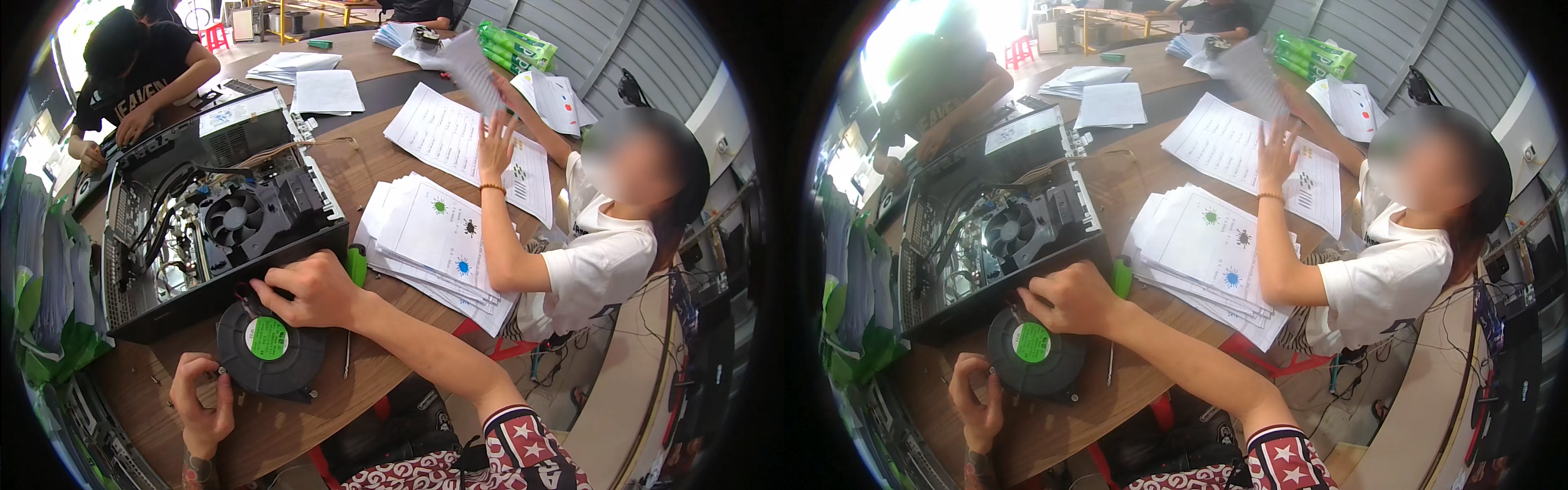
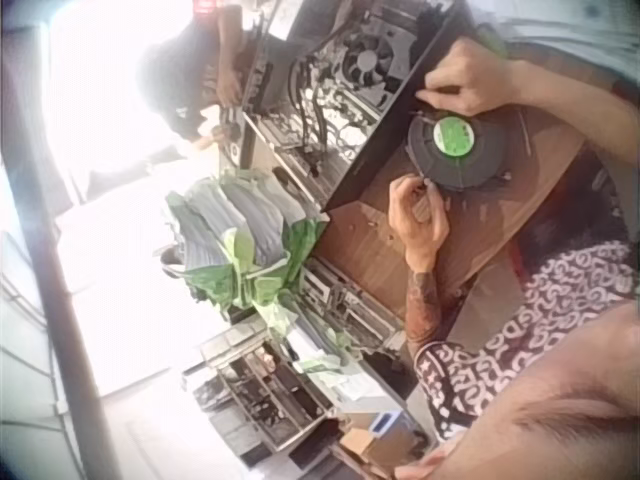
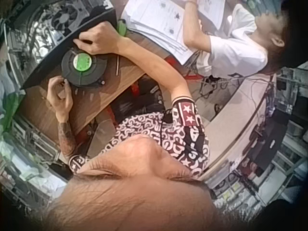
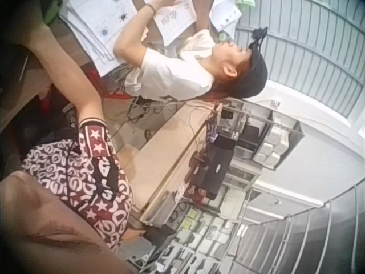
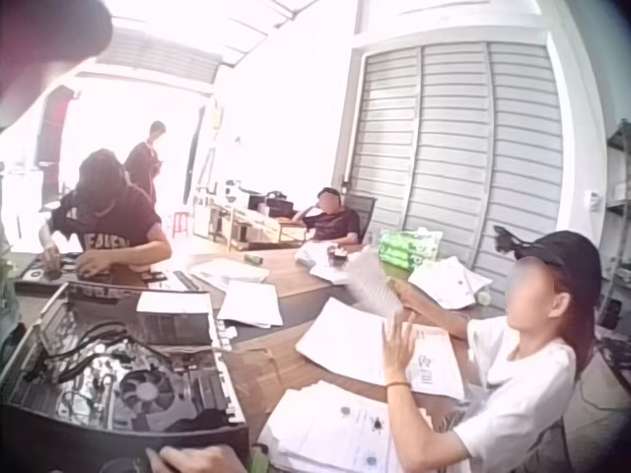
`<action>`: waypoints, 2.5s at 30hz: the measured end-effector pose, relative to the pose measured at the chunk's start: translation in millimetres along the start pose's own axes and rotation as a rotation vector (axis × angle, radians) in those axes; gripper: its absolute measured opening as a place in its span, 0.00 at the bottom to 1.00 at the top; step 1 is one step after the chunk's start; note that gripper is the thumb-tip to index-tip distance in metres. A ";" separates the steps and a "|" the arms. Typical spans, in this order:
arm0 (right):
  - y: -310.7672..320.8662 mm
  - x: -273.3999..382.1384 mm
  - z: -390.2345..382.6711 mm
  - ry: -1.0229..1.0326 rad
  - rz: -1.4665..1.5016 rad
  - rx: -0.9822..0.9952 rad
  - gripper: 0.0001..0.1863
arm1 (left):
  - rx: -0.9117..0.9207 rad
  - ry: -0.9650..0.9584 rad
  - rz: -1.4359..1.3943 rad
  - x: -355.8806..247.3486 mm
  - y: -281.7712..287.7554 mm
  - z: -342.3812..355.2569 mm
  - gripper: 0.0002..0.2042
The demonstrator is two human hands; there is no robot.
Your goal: The person disassembles a computer fan by unfastening screws around the fan casing using a screwdriver.
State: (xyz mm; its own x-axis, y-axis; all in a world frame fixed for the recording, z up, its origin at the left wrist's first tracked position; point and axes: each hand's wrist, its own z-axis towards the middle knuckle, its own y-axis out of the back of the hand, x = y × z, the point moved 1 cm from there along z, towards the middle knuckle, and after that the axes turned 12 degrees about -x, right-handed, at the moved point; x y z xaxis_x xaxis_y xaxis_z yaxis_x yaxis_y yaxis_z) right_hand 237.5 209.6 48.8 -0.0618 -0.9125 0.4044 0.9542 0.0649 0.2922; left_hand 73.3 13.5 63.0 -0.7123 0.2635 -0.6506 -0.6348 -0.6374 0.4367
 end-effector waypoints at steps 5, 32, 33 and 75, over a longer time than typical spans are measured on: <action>1.9 0.0 0.6 -0.003 -0.002 0.013 0.14 | 0.007 -0.028 0.048 -3.9 0.2 1.9 0.10; -5.1 3.1 1.1 0.016 -0.001 0.033 0.15 | -0.059 0.006 0.078 -12.6 9.3 6.9 0.08; -4.5 3.1 1.2 0.000 -0.004 0.050 0.15 | -0.068 -0.023 0.077 -12.2 8.8 7.6 0.07; 108.0 9.3 -51.0 -1.058 0.062 -0.127 0.15 | -0.006 -0.088 -0.080 11.8 5.1 -6.9 0.17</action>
State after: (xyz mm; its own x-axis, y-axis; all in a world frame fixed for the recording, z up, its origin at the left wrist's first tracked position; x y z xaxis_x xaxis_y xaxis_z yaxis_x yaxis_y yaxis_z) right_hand 354.9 187.6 39.9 -0.1765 -0.0906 0.9801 0.9842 0.0008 0.1773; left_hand 63.6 8.4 53.3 -0.6831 0.3765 -0.6258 -0.6890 -0.6164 0.3813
